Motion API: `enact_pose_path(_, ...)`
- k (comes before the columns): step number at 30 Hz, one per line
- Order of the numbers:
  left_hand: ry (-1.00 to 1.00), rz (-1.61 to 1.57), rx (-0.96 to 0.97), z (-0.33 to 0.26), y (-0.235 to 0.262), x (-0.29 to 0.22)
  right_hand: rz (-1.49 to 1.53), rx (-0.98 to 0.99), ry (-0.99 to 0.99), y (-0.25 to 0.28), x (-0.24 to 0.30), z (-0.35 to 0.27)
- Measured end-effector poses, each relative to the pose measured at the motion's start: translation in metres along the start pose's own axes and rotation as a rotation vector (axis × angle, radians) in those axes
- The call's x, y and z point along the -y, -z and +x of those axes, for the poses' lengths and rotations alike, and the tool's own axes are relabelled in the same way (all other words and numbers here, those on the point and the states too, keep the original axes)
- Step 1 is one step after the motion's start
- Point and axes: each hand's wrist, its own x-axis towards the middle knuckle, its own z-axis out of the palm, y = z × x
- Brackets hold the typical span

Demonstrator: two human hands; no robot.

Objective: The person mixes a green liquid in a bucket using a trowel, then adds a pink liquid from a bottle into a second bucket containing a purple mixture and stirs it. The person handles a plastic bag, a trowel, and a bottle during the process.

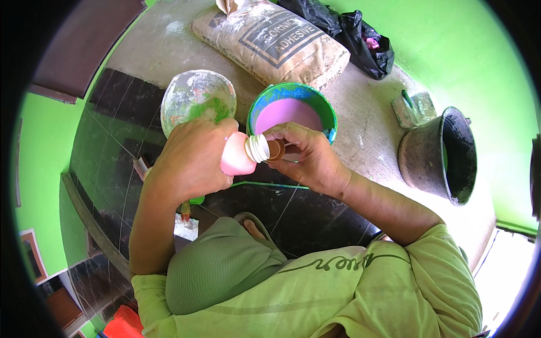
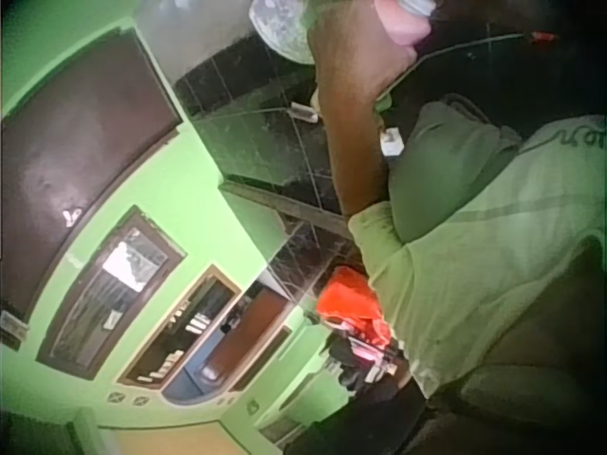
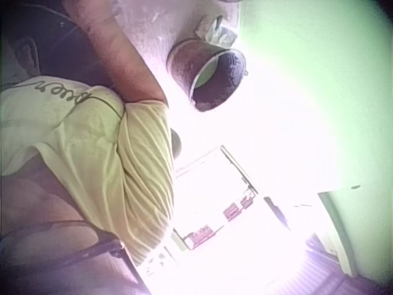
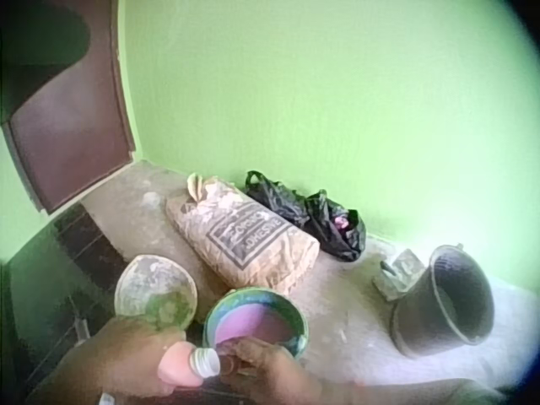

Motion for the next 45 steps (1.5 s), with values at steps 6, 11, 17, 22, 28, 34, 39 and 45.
enact_pose_path(6,-0.002,0.020,0.001,0.003,-0.002,0.001,-0.024,0.069,-0.052,0.003,-0.004,0.000)
enact_pose_path(11,-0.013,0.026,-0.008,0.006,-0.003,0.000,0.009,-0.008,-0.007,0.002,-0.004,0.000)
enact_pose_path(17,-0.010,0.042,-0.017,0.007,-0.004,-0.001,0.036,-0.011,-0.007,0.001,-0.010,0.000)
enact_pose_path(22,-0.004,0.046,0.002,0.009,-0.003,-0.003,-0.001,-0.013,0.004,0.003,-0.008,0.001)
enact_pose_path(28,0.015,0.046,0.007,0.009,0.000,-0.007,-0.020,-0.017,0.023,0.005,-0.008,0.002)
enact_pose_path(34,0.003,0.048,0.000,0.008,-0.001,-0.007,-0.003,-0.008,0.014,0.004,-0.008,0.001)
enact_pose_path(39,0.015,0.064,0.001,0.008,0.001,-0.010,0.021,-0.011,0.007,0.003,-0.011,0.001)
enact_pose_path(45,-0.003,0.065,-0.017,0.007,-0.001,-0.009,0.011,-0.010,-0.002,0.003,-0.008,0.001)
